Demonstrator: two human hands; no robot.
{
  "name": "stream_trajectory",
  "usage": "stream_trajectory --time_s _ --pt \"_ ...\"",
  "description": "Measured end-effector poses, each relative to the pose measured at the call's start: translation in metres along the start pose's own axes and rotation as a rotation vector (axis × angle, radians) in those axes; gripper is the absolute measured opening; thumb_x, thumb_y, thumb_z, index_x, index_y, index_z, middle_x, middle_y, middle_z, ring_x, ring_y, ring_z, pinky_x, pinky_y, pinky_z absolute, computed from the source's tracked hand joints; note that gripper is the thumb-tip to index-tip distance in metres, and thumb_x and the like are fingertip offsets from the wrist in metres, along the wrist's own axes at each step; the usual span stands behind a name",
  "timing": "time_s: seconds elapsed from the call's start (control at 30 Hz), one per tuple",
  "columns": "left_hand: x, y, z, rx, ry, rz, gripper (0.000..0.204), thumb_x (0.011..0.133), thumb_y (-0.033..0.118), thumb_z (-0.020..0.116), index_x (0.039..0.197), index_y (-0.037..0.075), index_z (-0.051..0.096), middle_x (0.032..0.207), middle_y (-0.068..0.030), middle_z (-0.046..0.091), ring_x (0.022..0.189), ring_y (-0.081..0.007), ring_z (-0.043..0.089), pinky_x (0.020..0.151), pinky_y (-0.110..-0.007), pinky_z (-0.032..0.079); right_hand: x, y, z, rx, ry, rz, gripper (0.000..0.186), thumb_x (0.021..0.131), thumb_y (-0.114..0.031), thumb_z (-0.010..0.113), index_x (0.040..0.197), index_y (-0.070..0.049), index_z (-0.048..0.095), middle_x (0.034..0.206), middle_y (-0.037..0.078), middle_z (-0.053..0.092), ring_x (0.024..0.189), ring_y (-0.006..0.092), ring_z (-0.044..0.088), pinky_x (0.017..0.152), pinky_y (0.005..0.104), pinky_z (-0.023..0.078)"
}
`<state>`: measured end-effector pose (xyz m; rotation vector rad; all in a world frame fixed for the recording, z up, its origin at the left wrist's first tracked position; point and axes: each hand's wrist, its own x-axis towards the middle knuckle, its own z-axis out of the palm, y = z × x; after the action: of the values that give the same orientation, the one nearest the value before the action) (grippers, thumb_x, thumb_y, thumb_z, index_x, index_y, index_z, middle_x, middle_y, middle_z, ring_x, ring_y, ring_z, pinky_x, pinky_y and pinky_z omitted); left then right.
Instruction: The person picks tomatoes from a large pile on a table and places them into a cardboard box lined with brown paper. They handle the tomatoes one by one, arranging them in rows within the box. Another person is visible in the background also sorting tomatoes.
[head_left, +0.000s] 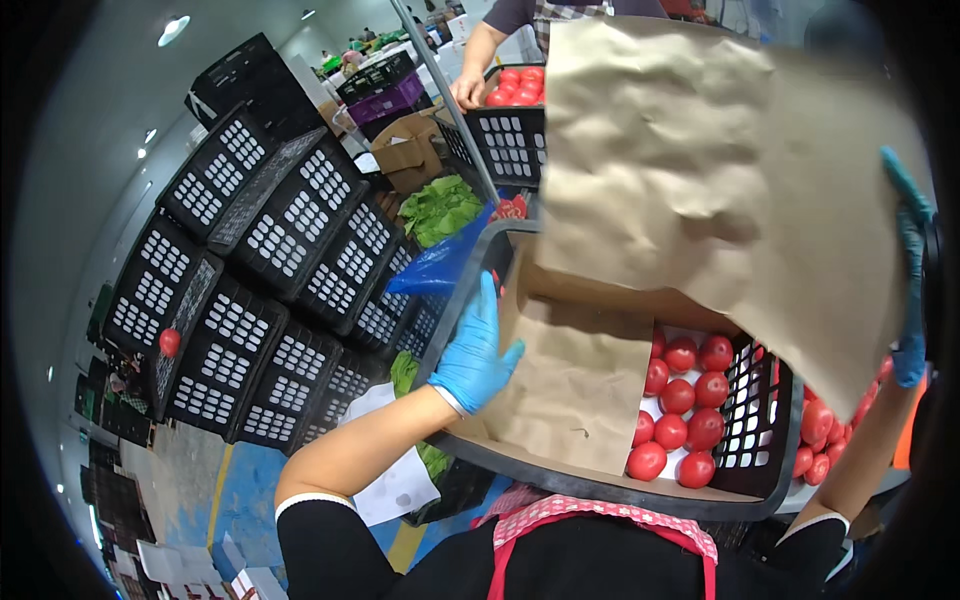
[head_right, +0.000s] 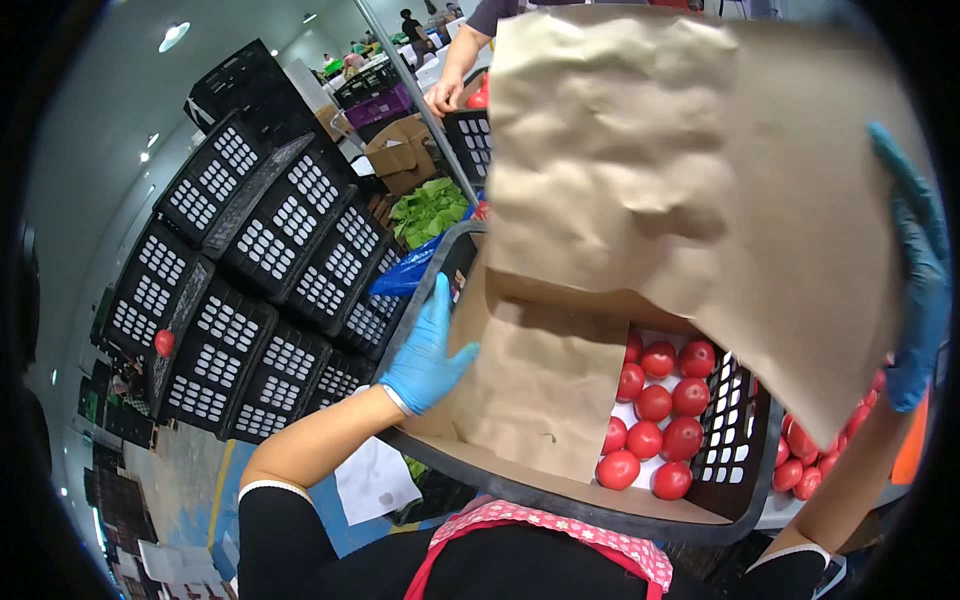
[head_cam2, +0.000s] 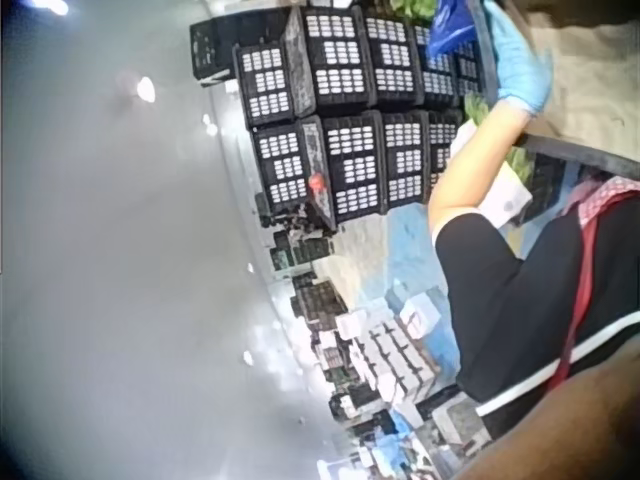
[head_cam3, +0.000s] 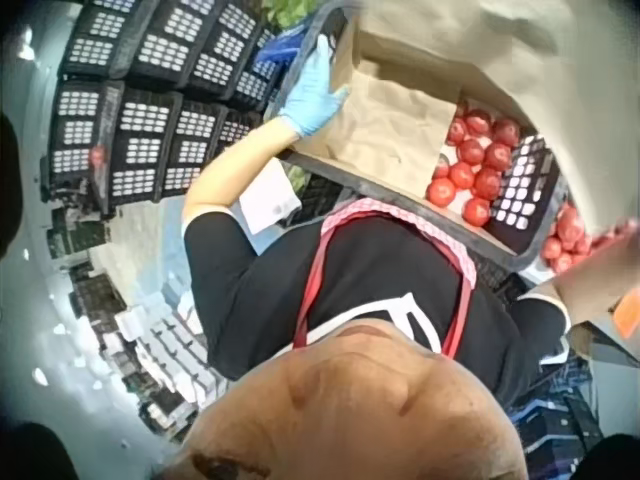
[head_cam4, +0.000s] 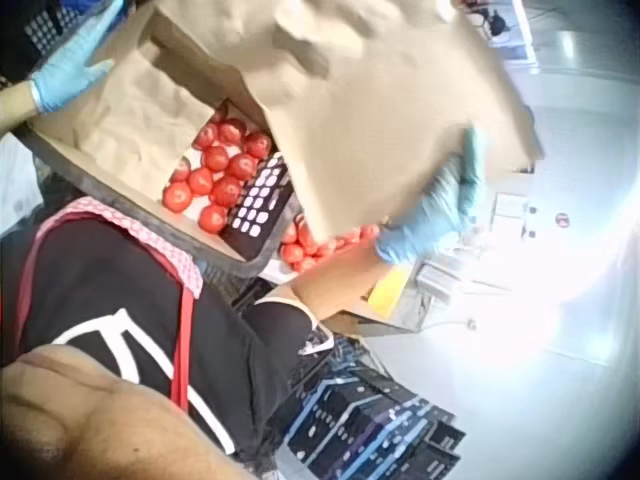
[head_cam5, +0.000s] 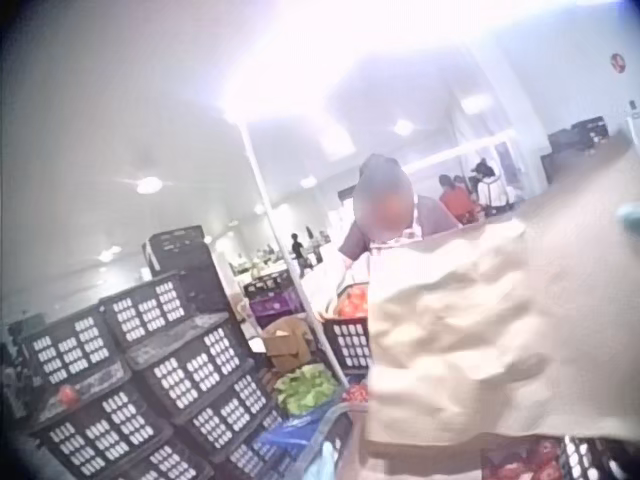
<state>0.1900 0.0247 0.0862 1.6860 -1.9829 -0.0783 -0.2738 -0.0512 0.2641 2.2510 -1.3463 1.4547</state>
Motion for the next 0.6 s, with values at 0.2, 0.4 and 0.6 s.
stream_trajectory --time_s 0.2,0.4,0.6 --pt "0.006 -0.039 0.021 0.321 -0.533 -0.147 0.059 0.084 0.014 0.055 0.138 -0.004 0.038 0.116 -0.0282 0.058 0.104 -0.0388 0.060 0.090 -0.041 0.049 -0.047 0.015 0.128 0.964 -0.075 0.494 0.036 0.089 0.003 0.046 0.122 0.001 0.060 0.123 0.011 0.061 0.112 0.0157 0.057 0.102 0.0288 0.041" --pt "0.039 -0.046 -0.088 -0.549 -0.077 -0.055 0.035 0.090 0.007 0.052 0.124 0.000 0.056 0.119 -0.0147 0.063 0.101 -0.0257 0.064 0.089 -0.036 0.051 -0.063 0.015 0.164 1.188 -0.263 0.670 0.040 0.084 0.006 0.045 0.122 0.002 0.059 0.124 0.011 0.061 0.112 0.0162 0.057 0.101 0.0277 0.042" --pt "0.028 -0.052 -0.152 -1.079 -0.238 -0.669 0.032 0.089 0.004 0.053 0.120 -0.004 0.058 0.112 -0.0126 0.065 0.094 -0.0176 0.066 0.086 -0.031 0.054 -0.069 -0.007 0.174 1.199 -0.477 0.677 0.037 0.086 0.006 0.044 0.118 0.003 0.061 0.120 0.013 0.063 0.110 0.0174 0.059 0.101 0.0291 0.043"
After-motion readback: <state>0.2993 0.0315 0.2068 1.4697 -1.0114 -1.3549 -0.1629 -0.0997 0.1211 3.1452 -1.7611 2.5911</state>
